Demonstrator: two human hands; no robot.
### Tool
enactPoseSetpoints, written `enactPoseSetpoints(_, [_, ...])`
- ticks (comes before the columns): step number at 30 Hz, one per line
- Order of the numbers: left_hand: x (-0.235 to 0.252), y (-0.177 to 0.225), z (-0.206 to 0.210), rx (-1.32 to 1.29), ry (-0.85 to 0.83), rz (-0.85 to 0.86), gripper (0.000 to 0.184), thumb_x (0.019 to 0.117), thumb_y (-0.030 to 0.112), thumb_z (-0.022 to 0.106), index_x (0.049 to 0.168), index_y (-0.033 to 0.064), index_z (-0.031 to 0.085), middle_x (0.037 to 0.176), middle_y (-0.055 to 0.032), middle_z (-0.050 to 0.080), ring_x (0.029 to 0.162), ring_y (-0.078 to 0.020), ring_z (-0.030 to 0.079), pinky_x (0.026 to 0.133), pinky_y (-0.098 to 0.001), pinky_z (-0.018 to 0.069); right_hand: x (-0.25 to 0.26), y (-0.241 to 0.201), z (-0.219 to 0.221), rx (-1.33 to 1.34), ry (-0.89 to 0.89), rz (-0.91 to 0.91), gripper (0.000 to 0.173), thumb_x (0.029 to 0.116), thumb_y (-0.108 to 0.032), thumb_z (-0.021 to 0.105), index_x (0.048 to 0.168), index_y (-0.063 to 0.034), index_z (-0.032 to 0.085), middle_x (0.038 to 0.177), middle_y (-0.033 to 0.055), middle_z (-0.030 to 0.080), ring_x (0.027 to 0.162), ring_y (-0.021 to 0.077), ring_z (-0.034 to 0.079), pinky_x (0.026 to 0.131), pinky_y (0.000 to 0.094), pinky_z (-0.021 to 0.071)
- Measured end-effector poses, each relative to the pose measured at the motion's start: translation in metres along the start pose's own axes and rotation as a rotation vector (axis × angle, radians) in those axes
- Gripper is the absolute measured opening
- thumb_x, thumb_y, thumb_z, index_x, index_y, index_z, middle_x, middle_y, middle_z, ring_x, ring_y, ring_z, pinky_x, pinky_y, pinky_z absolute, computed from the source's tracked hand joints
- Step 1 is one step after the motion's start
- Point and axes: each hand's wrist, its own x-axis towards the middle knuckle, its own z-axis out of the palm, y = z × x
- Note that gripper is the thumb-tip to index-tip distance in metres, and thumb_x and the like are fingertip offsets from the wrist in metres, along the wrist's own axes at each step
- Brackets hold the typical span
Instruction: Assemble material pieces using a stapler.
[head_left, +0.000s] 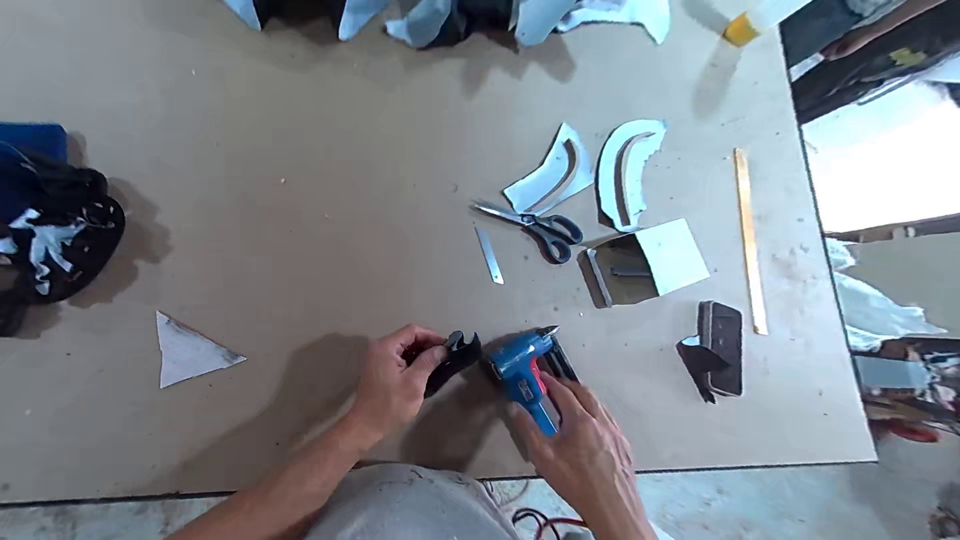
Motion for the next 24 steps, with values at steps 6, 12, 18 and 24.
enactPoseSetpoints(6, [-0.025, 0.047, 0.023, -0.266, -0.172, 0.208, 0.011, 0.0954, 0.005, 0.069, 0.106, 0.0053, 0.072, 0.103, -0.0069, 0.069, 0.088, -0.0153, 0.069, 0.078, -0.0313, 0.0629, 0.003, -0.065, -0.024, 0.979, -0.063, -0.250, 0.038, 0.0921, -0.032, 0.076, 0.125, -0.0147, 0.071, 0.109, 0.0016, 0.072, 0.088, 0.0161, 0.073, 0.070, 0.0325, 0.0663])
enactPoseSetpoints(12, [-0.049, 0.076, 0.013, 0.151, -0.099, 0.575, 0.021, 0.0987, 0.016, 0.064, 0.119, 0.0127, 0.067, 0.115, -0.0028, 0.068, 0.106, -0.0173, 0.067, 0.088, -0.0363, 0.0610, -0.007, -0.044, -0.043, 0.862, -0.056, -0.357, 0.038, 0.0806, -0.039, 0.086, 0.109, -0.0202, 0.069, 0.094, -0.0055, 0.074, 0.077, 0.0094, 0.072, 0.061, 0.0267, 0.0632])
enactPoseSetpoints(18, [-0.067, 0.120, 0.021, 0.862, -0.194, 0.996, 0.028, 0.1026, 0.024, 0.063, 0.129, 0.0201, 0.070, 0.128, -0.0003, 0.069, 0.120, -0.0153, 0.063, 0.101, -0.0356, 0.0525, -0.016, -0.039, -0.047, 0.601, 0.127, -0.493, 0.033, 0.0881, -0.047, 0.077, 0.108, -0.0211, 0.074, 0.094, -0.0105, 0.069, 0.073, -0.0002, 0.067, 0.059, 0.0212, 0.0620])
enactPoseSetpoints(24, [-0.076, 0.114, 0.033, 0.394, -0.180, 0.779, 0.015, 0.1003, 0.017, 0.067, 0.099, 0.0068, 0.078, 0.092, 0.0013, 0.073, 0.088, -0.0059, 0.069, 0.078, -0.0223, 0.0602, -0.031, -0.044, -0.055, 0.857, 0.063, -0.518, 0.026, 0.0913, -0.031, 0.077, 0.110, -0.0130, 0.074, 0.098, -0.0032, 0.073, 0.086, 0.0092, 0.074, 0.072, 0.0283, 0.0681])
